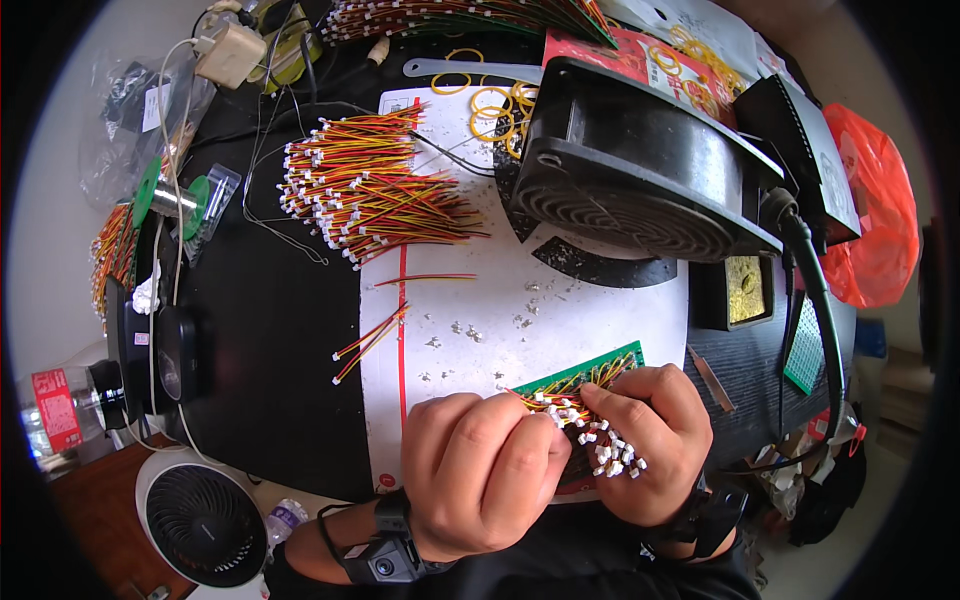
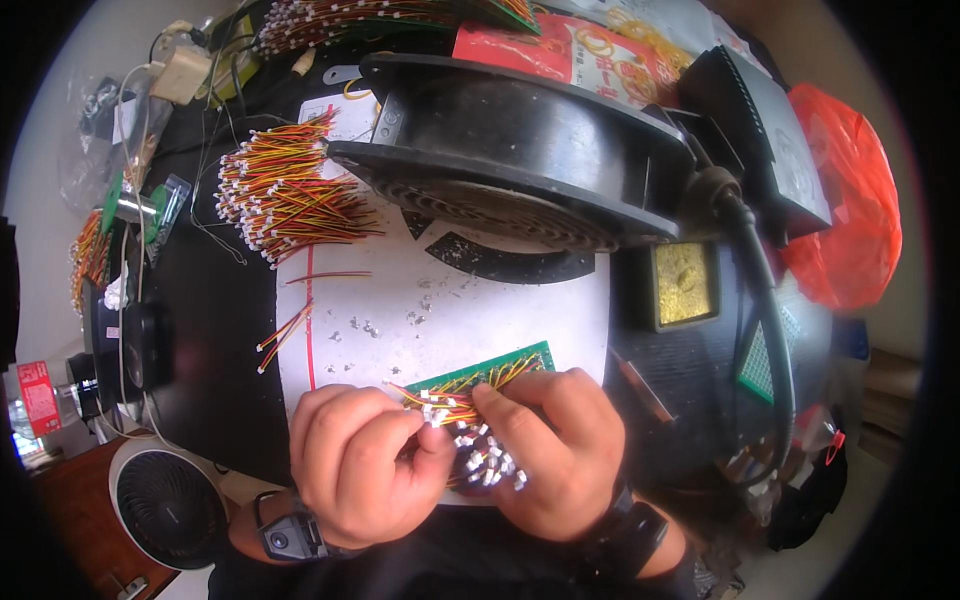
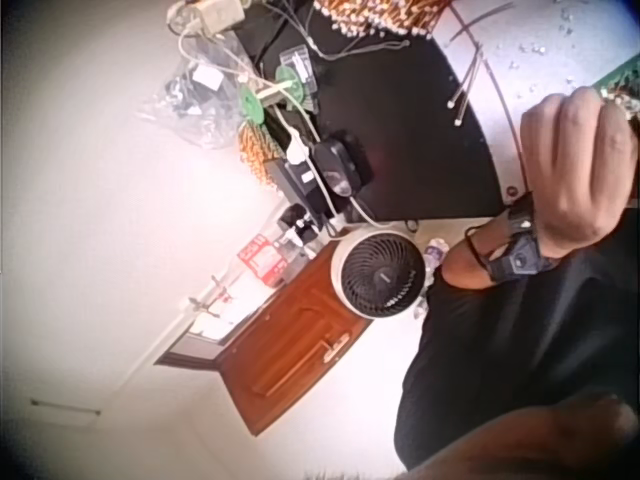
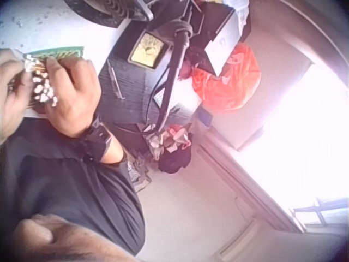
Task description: Soldering wires to printed circuit boards.
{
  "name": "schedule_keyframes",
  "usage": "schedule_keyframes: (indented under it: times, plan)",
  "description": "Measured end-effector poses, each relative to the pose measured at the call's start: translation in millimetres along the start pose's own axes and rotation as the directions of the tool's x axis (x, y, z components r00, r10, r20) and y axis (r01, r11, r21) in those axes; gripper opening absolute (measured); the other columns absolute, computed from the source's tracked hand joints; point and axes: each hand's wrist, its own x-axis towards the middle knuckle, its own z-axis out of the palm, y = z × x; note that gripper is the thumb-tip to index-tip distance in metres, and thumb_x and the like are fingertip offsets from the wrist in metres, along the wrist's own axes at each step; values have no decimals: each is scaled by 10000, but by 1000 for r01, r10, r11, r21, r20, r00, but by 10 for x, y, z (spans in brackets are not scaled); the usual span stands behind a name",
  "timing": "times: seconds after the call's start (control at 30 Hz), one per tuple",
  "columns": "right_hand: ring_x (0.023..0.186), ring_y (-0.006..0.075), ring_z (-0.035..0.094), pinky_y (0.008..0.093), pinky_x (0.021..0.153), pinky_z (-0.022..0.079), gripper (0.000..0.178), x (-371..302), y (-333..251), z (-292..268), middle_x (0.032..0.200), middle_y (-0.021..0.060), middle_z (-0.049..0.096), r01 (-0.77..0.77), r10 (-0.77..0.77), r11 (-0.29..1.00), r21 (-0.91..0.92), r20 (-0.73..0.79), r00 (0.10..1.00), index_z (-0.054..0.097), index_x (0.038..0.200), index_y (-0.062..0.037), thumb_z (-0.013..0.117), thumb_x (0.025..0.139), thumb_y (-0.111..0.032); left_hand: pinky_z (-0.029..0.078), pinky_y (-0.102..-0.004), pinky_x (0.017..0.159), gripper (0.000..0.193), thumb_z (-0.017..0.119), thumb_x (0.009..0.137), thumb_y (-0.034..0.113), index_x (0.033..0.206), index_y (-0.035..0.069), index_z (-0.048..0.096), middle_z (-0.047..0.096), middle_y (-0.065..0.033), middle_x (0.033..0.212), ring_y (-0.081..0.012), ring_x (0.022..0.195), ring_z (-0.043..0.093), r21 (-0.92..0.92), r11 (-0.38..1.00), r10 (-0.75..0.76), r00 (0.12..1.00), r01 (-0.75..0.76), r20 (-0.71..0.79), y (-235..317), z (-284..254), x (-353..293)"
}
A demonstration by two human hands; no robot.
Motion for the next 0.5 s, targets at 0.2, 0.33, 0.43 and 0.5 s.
schedule_keyframes:
  times: [0.2, 0.33, 0.43, 0.5]
  plan:
    - [752, 262, 616, 353, 624, 497, 507, -3, 21, -13, 895, 100, 632, -8, 8, 1000, 15, 13, 1000, 732, 1044, -17, 812, 545, -52, 510, -406, 707, 264, 747, 640, 9, 893, 49, 680, 639, -110, 980, -317, 838, 612, 92, 993, -75, 997, 75, -1, 4, 5, 45]
    - [749, 259, 617, 352, 620, 496, 503, 4, 32, -17, 899, 99, 635, -2, 1, 999, 36, 22, 1000, 736, 1047, -26, 831, 556, -80, 501, -411, 717, 276, 740, 597, 7, 865, 52, 693, 654, -106, 1028, -322, 868, 596, 53, 995, -81, 996, 79, 43, -7, 17, 46]
    - [739, 244, 612, 345, 611, 490, 504, -6, 29, -8, 896, 92, 632, -3, 4, 1000, 25, -3, 1000, 743, 1063, -41, 835, 569, -89, 502, -400, 712, 252, 740, 601, 23, 849, 42, 695, 661, -102, 1030, -312, 851, 593, 85, 995, -47, 998, 43, 42, 32, 20, 25]
    - [734, 236, 609, 338, 606, 485, 508, -4, 27, -19, 891, 86, 628, -5, 5, 999, 32, -1, 1000, 747, 1069, -49, 837, 571, -93, 505, -386, 706, 218, 732, 610, 39, 825, 35, 692, 669, -102, 1027, -305, 837, 591, 136, 990, 22, 999, -25, 25, 30, 30, 18]
